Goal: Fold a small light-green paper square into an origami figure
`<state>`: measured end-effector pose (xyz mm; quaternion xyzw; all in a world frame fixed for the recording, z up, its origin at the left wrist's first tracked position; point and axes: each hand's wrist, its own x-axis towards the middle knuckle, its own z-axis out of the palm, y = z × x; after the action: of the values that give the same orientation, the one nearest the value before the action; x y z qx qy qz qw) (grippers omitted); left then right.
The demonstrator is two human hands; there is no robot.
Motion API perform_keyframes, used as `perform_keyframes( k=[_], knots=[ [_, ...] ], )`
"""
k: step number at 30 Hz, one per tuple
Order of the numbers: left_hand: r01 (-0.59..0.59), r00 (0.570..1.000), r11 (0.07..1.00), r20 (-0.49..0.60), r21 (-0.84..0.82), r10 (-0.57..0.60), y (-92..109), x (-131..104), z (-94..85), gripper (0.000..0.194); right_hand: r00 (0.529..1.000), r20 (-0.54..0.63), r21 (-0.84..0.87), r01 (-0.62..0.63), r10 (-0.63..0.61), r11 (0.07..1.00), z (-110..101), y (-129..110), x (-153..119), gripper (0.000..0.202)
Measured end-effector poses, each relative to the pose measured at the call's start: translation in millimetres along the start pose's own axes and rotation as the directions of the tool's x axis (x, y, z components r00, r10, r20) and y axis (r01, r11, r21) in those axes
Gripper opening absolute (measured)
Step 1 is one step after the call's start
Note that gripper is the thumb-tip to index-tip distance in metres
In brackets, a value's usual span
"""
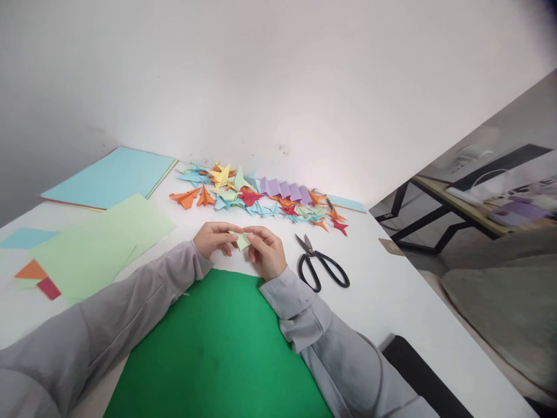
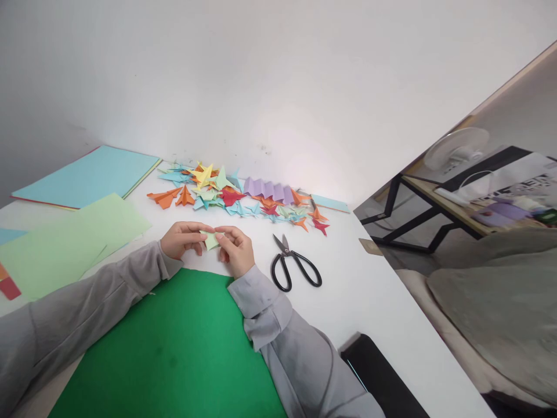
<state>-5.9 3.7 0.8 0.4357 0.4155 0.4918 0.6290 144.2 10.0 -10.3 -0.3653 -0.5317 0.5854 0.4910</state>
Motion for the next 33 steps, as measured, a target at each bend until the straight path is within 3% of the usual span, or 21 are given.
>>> perform_keyframes(
  k=[7, 15, 21, 27, 33],
  knots=[
    [-0.012, 0.998, 1.000, -0.063, 0.014, 0.013, 1, 0, 3.3, 0.031, 0.999, -0.030, 0.012, -0.014, 0.014, 1.000, 1, 1, 1, 0.024],
    [-0.065, 0.993, 0.985, -0.085, 0.159, 0.079, -8, 2, 0.7, 0.036, 1.000, -0.017, -0.005, 0.008, -0.008, 1.000, -1, 8, 3, 0.036],
    [-0.055, 0.988, 0.997, -0.138, 0.055, 0.062, -9, 5, -1.4, 0.037, 0.997, 0.080, -0.033, 0.001, 0.001, 0.999, 1, 4, 1, 0.037],
    [-0.057, 0.985, 0.998, -0.159, 0.042, 0.063, -7, 4, 1.0, 0.036, 0.998, 0.062, -0.081, -0.009, 0.014, 0.997, 2, 0, -1, 0.027],
    [-0.098, 0.988, 0.978, -0.098, 0.182, 0.117, -1, -3, 5.5, 0.038, 1.000, 0.014, -0.040, -0.025, 0.026, 0.999, 0, 3, 0, 0.027]
  ],
)
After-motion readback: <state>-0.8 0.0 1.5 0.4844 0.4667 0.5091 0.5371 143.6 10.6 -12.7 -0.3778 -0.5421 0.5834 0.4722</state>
